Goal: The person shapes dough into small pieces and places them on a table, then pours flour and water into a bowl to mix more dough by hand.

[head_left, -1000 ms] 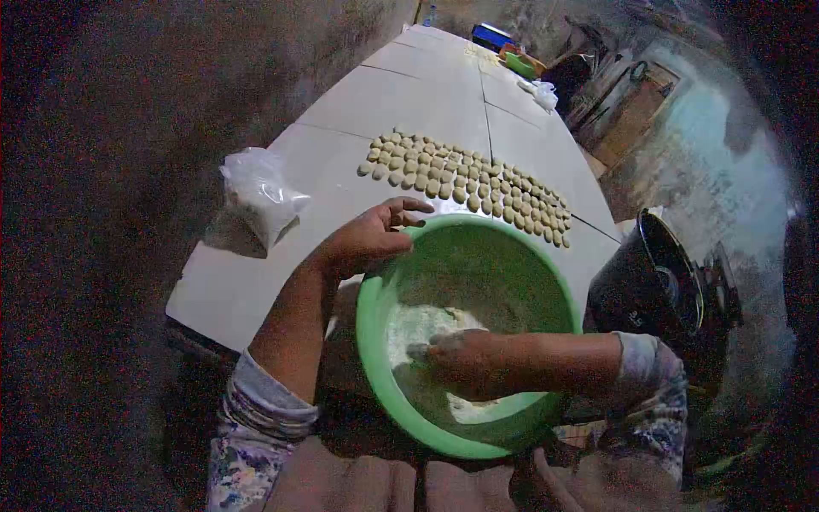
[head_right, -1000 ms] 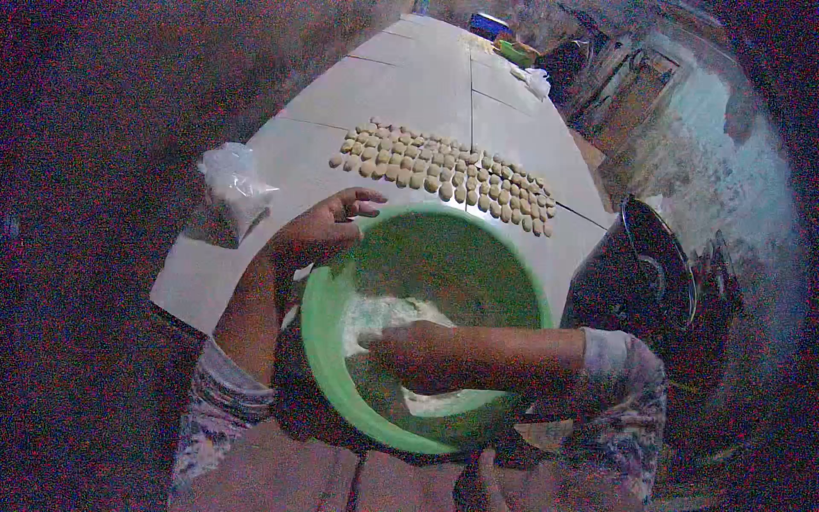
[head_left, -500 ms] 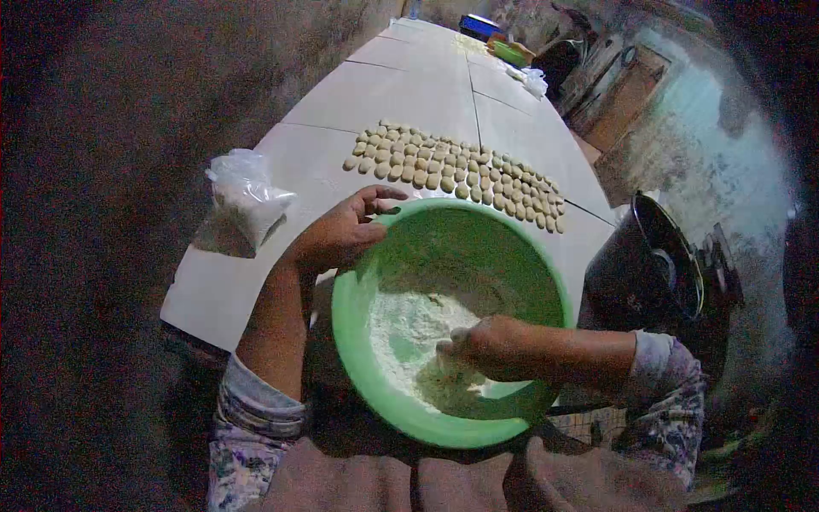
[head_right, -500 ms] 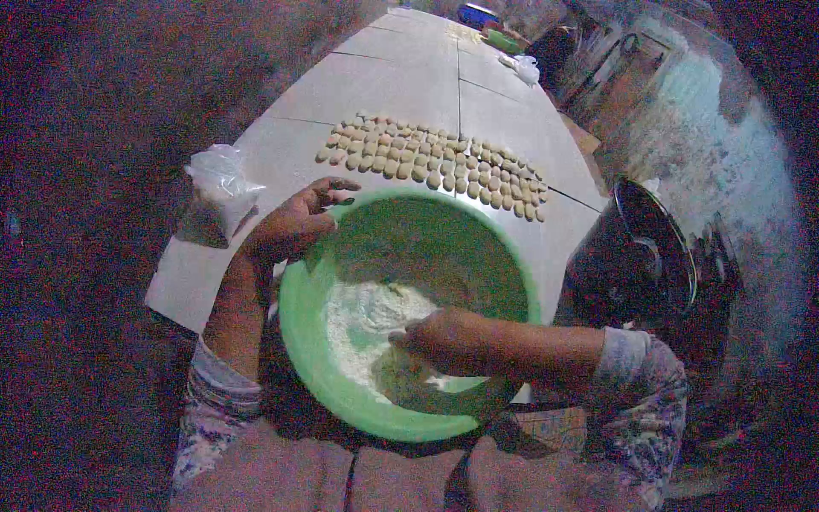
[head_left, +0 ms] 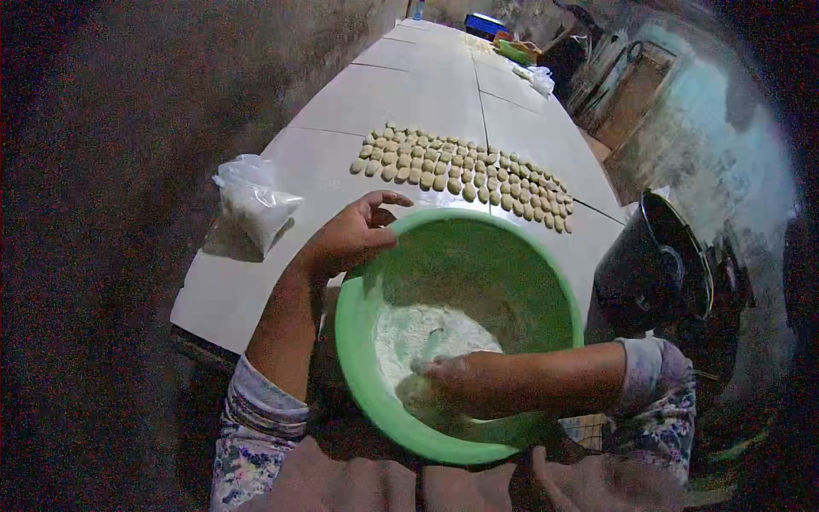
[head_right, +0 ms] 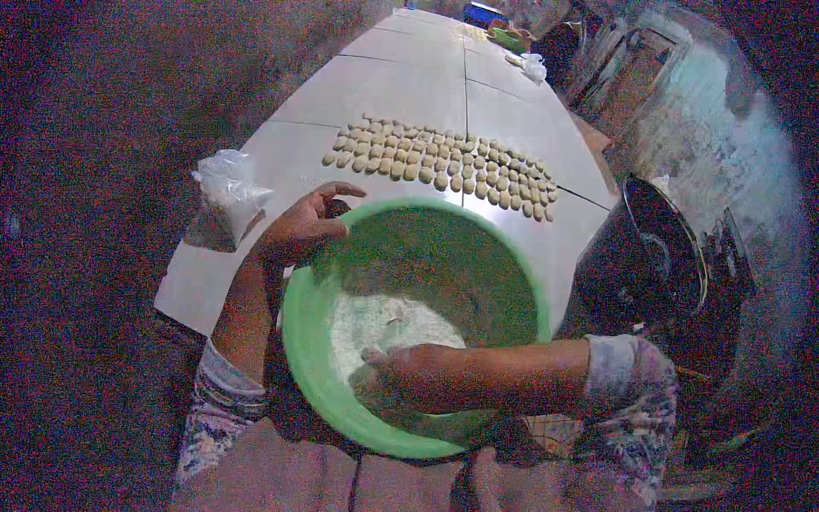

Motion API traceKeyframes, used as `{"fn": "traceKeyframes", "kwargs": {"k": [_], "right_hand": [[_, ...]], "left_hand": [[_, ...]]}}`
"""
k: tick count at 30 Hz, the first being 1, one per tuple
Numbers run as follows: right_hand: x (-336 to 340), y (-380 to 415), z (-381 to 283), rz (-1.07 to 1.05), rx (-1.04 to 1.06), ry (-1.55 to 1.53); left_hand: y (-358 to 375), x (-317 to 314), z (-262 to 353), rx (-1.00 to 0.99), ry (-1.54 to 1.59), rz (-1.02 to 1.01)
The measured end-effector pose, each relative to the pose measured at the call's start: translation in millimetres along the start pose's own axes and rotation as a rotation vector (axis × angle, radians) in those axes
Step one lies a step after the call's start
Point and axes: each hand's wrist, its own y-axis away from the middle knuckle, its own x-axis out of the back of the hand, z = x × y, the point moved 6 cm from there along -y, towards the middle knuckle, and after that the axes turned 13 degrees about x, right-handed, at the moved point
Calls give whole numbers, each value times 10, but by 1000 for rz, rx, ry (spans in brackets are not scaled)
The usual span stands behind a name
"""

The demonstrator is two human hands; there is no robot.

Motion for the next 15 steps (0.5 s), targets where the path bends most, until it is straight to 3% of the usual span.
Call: {"fn": "traceKeyframes", "kwargs": {"k": [4, 7, 10, 15], "right_hand": [[-21, 280, 154, -212, -190, 103], [266, 505, 414, -63, -138, 315], [499, 706, 370, -195, -293, 218], [60, 670, 381, -175, -177, 300]], "left_hand": [[32, 19, 7, -26, -34, 17], [26, 10, -10, -36, -24, -3], [33, -17, -2, -7, 18, 12], [8, -14, -6, 12, 26, 66]]}}
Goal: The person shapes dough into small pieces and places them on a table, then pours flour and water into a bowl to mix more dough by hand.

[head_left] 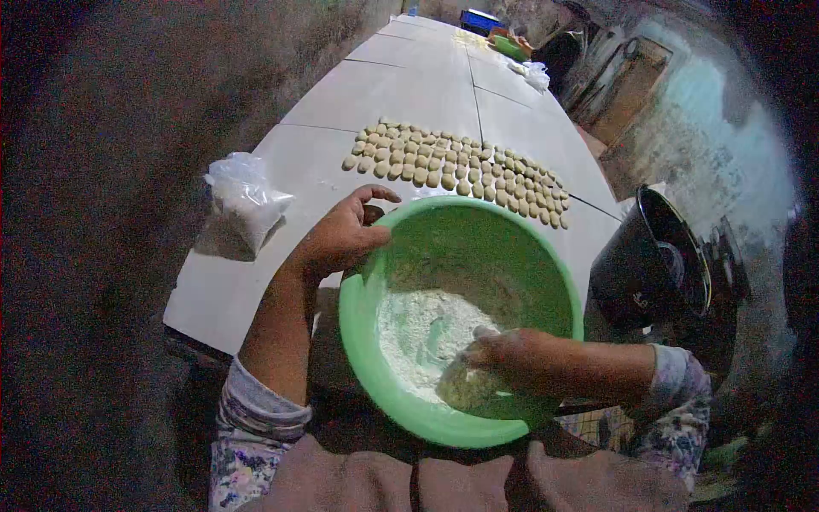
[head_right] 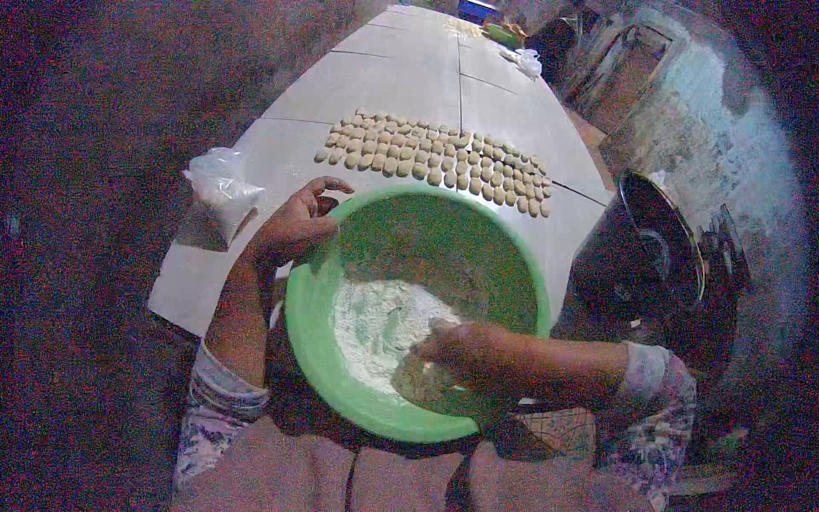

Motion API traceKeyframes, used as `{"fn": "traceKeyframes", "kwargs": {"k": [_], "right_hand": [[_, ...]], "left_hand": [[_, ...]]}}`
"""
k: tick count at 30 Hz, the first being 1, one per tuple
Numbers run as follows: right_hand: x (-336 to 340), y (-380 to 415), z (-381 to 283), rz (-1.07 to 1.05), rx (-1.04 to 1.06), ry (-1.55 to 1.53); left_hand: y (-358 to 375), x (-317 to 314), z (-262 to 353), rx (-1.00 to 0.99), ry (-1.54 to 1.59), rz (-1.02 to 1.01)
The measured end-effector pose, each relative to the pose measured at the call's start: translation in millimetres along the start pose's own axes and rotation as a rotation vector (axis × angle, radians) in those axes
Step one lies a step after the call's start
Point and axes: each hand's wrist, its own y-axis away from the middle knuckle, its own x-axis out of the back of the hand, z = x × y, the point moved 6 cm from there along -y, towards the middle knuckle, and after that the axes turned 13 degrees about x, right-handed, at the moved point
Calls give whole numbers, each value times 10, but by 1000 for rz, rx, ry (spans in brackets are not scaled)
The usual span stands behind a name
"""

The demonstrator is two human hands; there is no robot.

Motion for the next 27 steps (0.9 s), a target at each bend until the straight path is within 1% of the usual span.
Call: {"fn": "traceKeyframes", "kwargs": {"k": [1, 2, 3, 4, 6, 7, 8, 10, 11, 12, 14, 15, 18, 19, 20, 22, 23, 24, 26, 27], "right_hand": [[-40, -104, -71, -86, 15, 137], [-61, -222, -137, -170, 30, 275], [73, -298, -59, -142, -176, -74], [121, -346, -41, -138, -178, -77], [235, -355, 93, 80, -345, -297], [277, -340, 166, 181, -385, -264], [315, -304, 192, 178, -386, -262], [578, -241, 207, 288, -311, -161], [665, -234, 143, 171, -287, -182], [674, -194, 120, 169, -283, -182], [497, -37, 3, -57, -84, 38], [300, 46, 57, -34, -71, 86], [-45, -46, 126, -26, -59, 21], [-37, -55, 119, 62, -56, -85], [17, -132, 83, 65, -58, -87], [69, -275, 127, 5, -317, -310], [224, -326, 85, 47, -322, -190], [354, -333, 65, 51, -321, -188], [643, -380, 43, 153, -246, -138], [604, -382, 89, 124, -161, -226]], "left_hand": [[34, 1, 32, 9, -52, 74], [26, 7, 17, 11, -57, 72], [14, 11, 4, -13, -26, 47], [8, 0, 4, -37, 5, 21], [-10, -4, 16, -19, 1, 7], [-2, 2, 11, -7, -24, -5], [9, 11, 2, 5, -47, -15], [35, -9, 39, 8, -40, -12], [43, -20, 42, 15, -41, -13], [41, -11, 30, 17, -39, -10], [18, -2, 7, -2, -99, 9], [-13, 8, -22, -25, -42, -17], [-6, 14, -21, -1, -63, 8], [34, -8, 14, -21, -32, 4], [49, -29, 30, -20, -35, 1], [68, -50, 67, -31, -40, 17], [25, -39, 22, -7, -36, 0], [-2, -25, 0, -10, -40, 1], [-15, -18, -31, -28, -36, -56], [-16, -32, -37, -27, -10, -58]]}}
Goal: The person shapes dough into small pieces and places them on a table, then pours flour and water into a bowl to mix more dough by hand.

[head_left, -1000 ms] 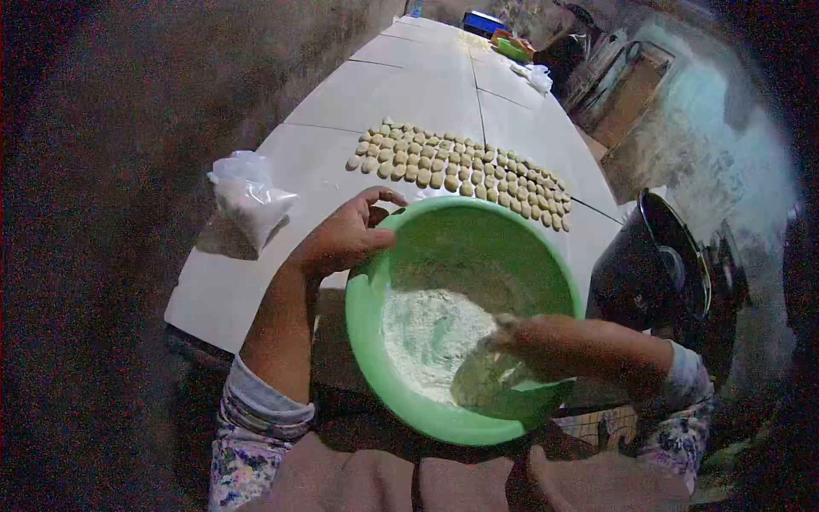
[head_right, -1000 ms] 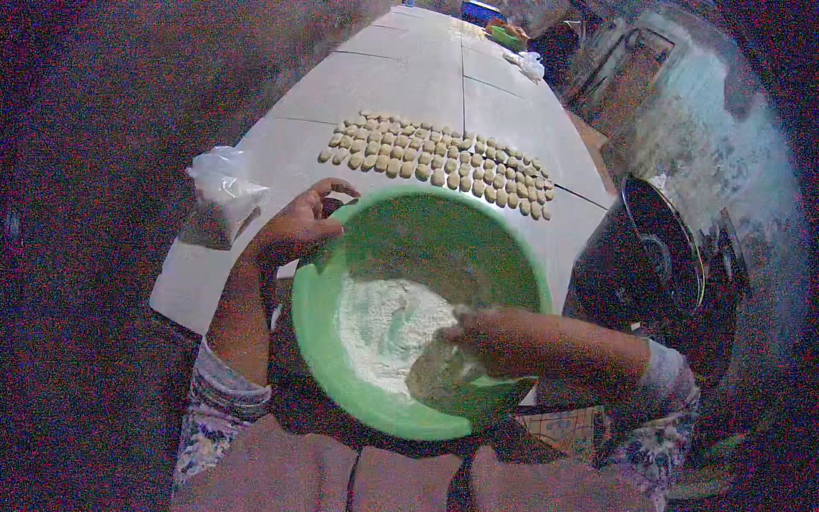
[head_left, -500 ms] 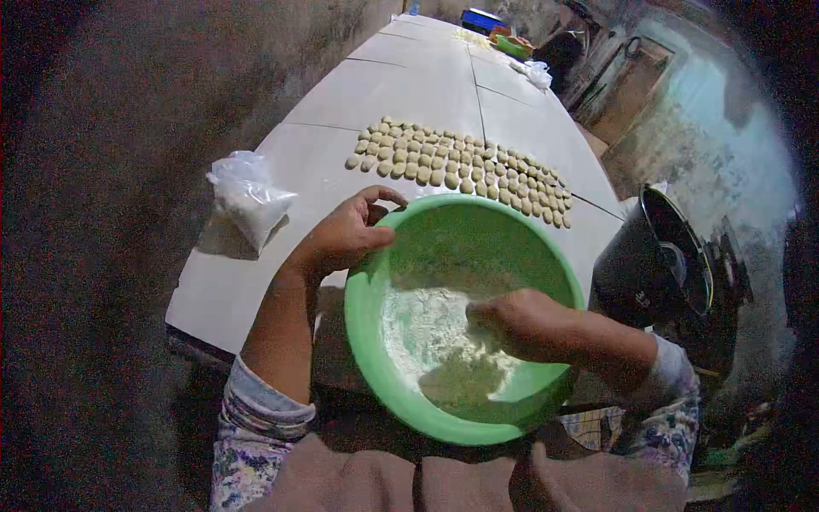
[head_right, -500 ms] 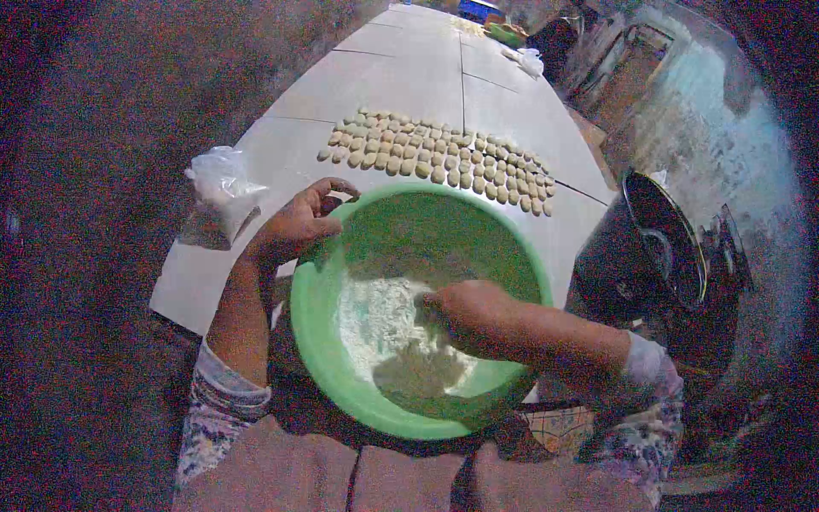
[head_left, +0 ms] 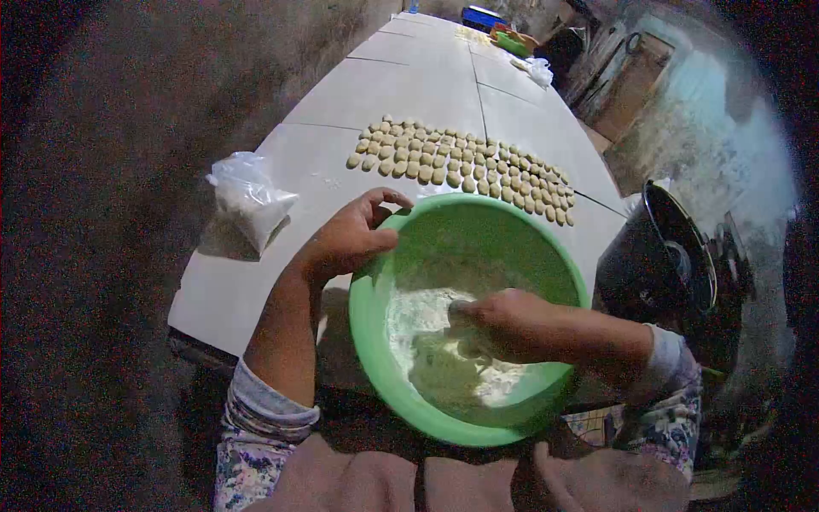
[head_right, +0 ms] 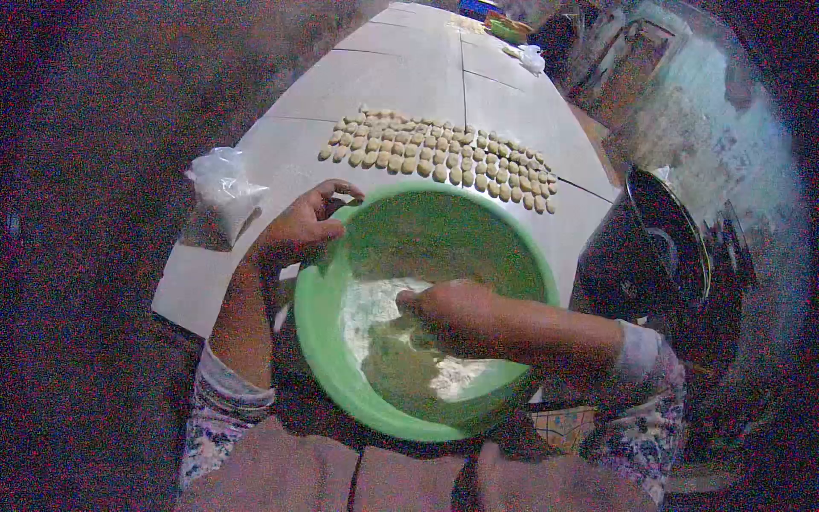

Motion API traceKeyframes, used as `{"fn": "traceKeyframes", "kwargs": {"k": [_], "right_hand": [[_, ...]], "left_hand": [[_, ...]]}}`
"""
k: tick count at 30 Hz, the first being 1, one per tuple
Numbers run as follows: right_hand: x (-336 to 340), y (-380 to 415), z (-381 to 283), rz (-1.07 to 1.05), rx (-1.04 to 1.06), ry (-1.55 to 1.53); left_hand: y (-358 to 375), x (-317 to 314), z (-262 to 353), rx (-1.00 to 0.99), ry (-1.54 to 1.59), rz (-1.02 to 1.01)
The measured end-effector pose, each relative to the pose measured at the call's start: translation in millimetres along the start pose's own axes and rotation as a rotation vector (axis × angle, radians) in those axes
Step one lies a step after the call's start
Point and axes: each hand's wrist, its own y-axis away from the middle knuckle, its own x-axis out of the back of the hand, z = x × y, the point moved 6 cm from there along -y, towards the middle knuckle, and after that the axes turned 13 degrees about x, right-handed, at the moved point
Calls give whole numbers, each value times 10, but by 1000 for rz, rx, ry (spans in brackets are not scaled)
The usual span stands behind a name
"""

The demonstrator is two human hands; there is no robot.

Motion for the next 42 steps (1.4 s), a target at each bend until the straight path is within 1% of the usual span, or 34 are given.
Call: {"fn": "traceKeyframes", "kwargs": {"k": [1, 3, 4, 5, 7, 8, 10, 11, 12, 13, 14, 15, 16, 17, 20, 24, 26, 27, 29, 30, 31, 33, 34, 35, 37, 38, 39, 41, 42], "right_hand": [[4, 70, -6, -6, 4, 1], [-7, 200, -212, 12, 188, 201], [-229, 206, -176, -154, 121, 186], [-461, 188, -138, -111, 172, 177], [-610, 97, -177, -83, 211, 267], [-597, 52, -195, -81, 209, 264], [-467, -15, -125, -44, 95, 182], [-404, -19, -108, -36, 92, 183], [-273, -24, -64, 73, 42, 109], [-146, -25, -25, 180, -6, 34], [54, 30, -75, 358, 38, 36], [175, 62, -100, 407, 33, -67], [263, 108, -128, 456, 80, 58], [333, 161, -160, 508, 125, 184], [446, 230, -234, 512, 109, 214], [423, 206, -212, 440, 34, 285], [380, 182, -122, 486, 66, 186], [400, 219, -130, 490, 65, 188], [432, 274, -255, 420, 148, 309], [355, 292, -185, 297, 79, 284], [372, 345, -201, 299, 76, 285], [560, 529, -404, 461, 170, 271], [658, 646, -490, 493, 91, 320], [723, 744, -537, 497, 86, 321], [981, 1058, -482, 669, -79, 468], [1116, 1261, -426, 787, -114, 450], [1248, 1497, -345, 905, -150, 433], [1489, 2020, -64, 1076, -462, 500], [1610, 2220, -2, 1052, -596, 549]], "left_hand": [[10, 5, 5, 2, 5, 6], [13, 22, 9, 34, -73, 15], [3, 20, 5, 31, -80, 9], [-5, 24, -10, 33, -78, 8], [-20, 19, -21, 13, -49, 4], [1, 5, 16, 64, -87, 19], [16, -14, 3, 39, -35, 8], [31, -16, 25, 11, 17, -1], [73, -21, 62, 67, -17, 5], [60, -10, 63, 64, -21, 6], [34, -4, 43, 48, -27, -14], [30, -6, 39, 32, -30, -34], [49, -21, 47, 48, -2, -77], [46, -22, 42, 47, -2, -78], [20, -5, 20, -12, -64, -9], [56, -37, 50, 29, 9, -23], [104, -47, 123, 19, -101, 35], [75, -33, 87, 17, -105, 33], [23, -18, 40, -16, -49, -4], [92, -48, 92, -6, -50, 8], [82, -42, 82, -7, -52, 6], [60, -31, 79, 2, -68, 7], [101, -50, 108, 43, -42, 2], [112, -61, 117, 41, -45, -2], [120, -44, 121, 48, -83, 40], [98, -57, 133, 49, -96, 73], [97, -72, 135, 44, -97, 65], [110, -62, 129, 21, -66, 18], [77, -66, 103, 9, -9, -32]]}}
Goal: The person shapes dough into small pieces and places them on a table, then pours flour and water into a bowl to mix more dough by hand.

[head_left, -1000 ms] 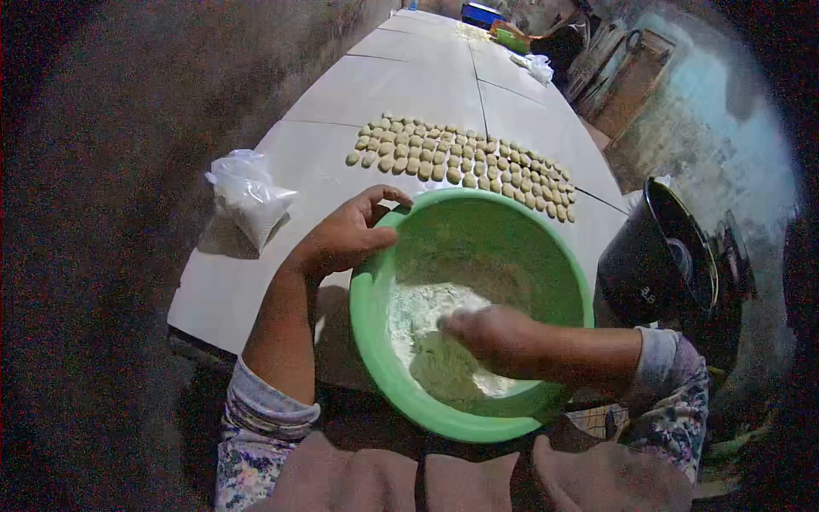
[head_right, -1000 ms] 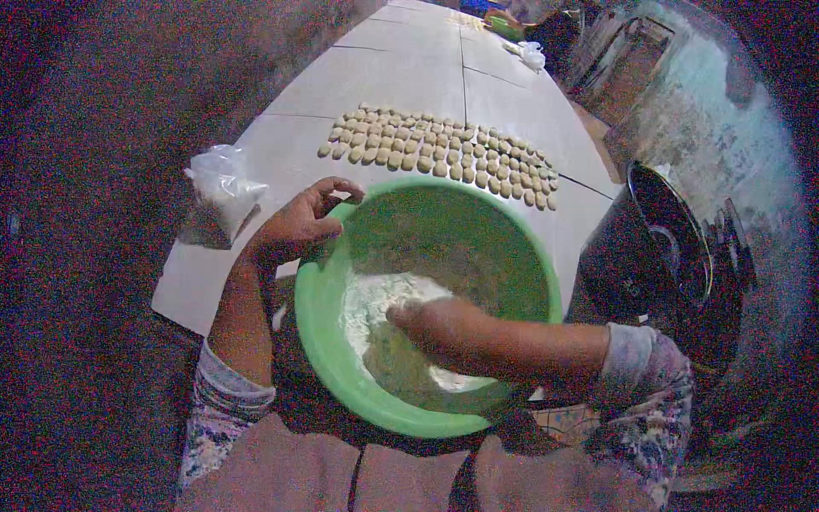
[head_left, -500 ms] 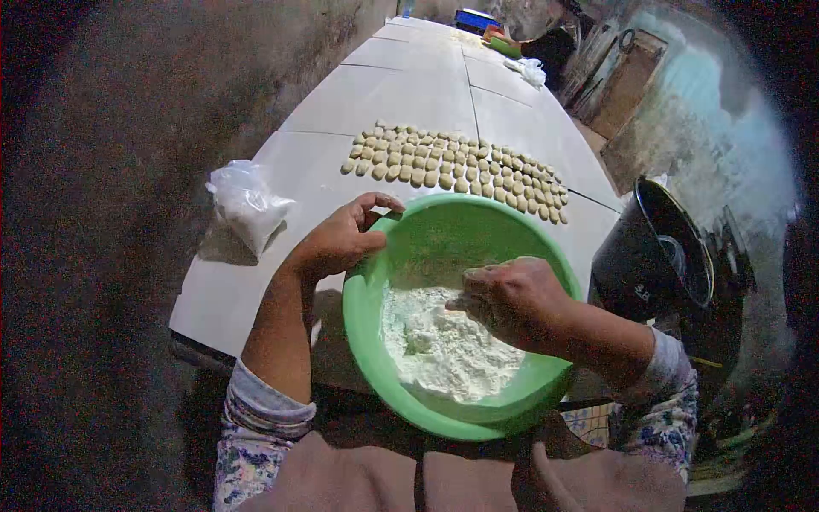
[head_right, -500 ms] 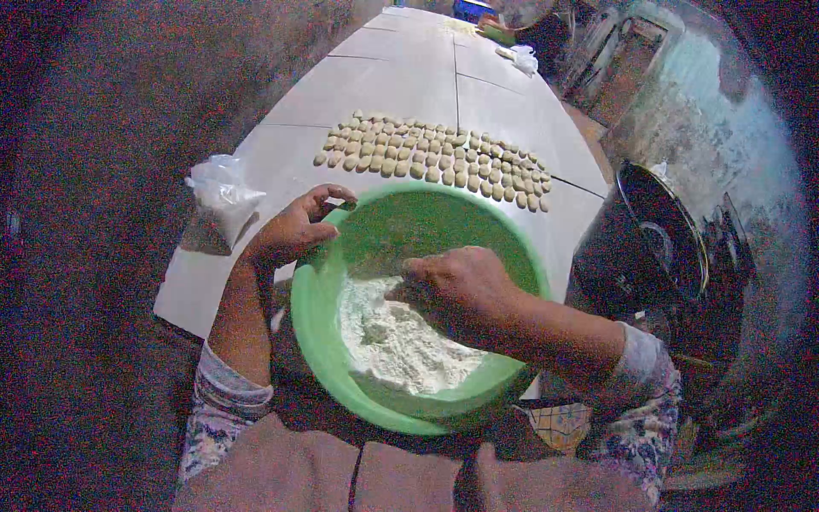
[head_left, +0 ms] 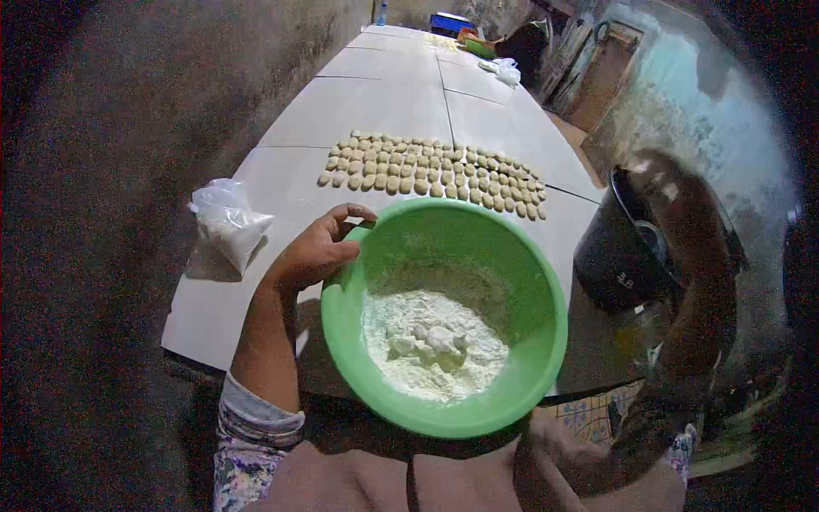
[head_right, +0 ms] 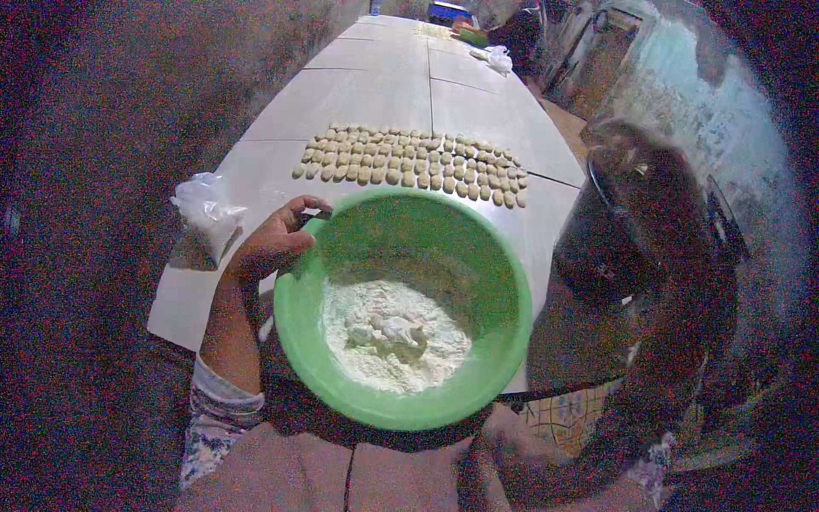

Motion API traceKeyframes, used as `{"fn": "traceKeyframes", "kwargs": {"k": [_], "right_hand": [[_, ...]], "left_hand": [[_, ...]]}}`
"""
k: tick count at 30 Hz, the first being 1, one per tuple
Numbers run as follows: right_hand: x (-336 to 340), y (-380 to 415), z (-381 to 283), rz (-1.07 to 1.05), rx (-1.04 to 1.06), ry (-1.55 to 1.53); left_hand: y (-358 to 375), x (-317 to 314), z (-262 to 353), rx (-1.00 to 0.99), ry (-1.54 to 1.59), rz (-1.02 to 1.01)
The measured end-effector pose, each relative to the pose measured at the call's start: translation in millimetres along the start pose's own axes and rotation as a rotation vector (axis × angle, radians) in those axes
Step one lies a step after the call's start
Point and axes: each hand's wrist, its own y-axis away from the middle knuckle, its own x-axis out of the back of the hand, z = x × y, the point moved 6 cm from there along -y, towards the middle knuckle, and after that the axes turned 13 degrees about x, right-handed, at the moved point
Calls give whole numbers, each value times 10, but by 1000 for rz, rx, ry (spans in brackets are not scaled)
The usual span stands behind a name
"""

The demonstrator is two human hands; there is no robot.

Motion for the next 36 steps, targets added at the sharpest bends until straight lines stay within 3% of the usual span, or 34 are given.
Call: {"fn": "traceKeyframes", "kwargs": {"k": [2, 4, 5, 7, 8, 9, 11, 17, 19, 20, 23, 26, 31, 36], "right_hand": [[124, 3, 392, -29, -76, 105], [52, 110, 876, -216, -98, 523], [-24, 202, 1128, -216, -97, 521], [-397, 413, 1472, -454, -70, 93], [-354, 403, 1057, -675, -390, 84], [-402, 461, 1204, -673, -390, 83], [-481, 491, 1563, -497, 26, 448], [-374, 646, 1880, 29, 298, 709], [-361, 747, 1910, 257, 539, 811], [-274, 437, 1843, -41, 54, 696], [-286, 563, 2088, -33, 21, 859], [-200, 442, 1785, -95, -142, 723], [-146, 491, 1889, 19, -30, 550], [37, 488, 1882, 92, 17, 174]], "left_hand": [[13, 6, 8, 7, -30, 12], [-8, 50, -50, 20, -31, 34], [19, 35, -19, 21, -31, 36], [83, 0, 69, 46, -91, 72], [57, 15, 34, 45, -92, 75], [7, 25, -22, 21, -47, 42], [-10, 30, -35, -3, -5, 9], [-27, 42, -50, 31, -48, 30], [-97, 83, -163, 76, 14, -15], [-60, 49, -94, 16, 21, -27], [-70, 39, -93, 12, 12, -19], [-3, 31, -29, 77, -65, 18], [-52, 47, -80, 3, 7, -21], [-59, 78, -115, 39, -48, -5]]}}
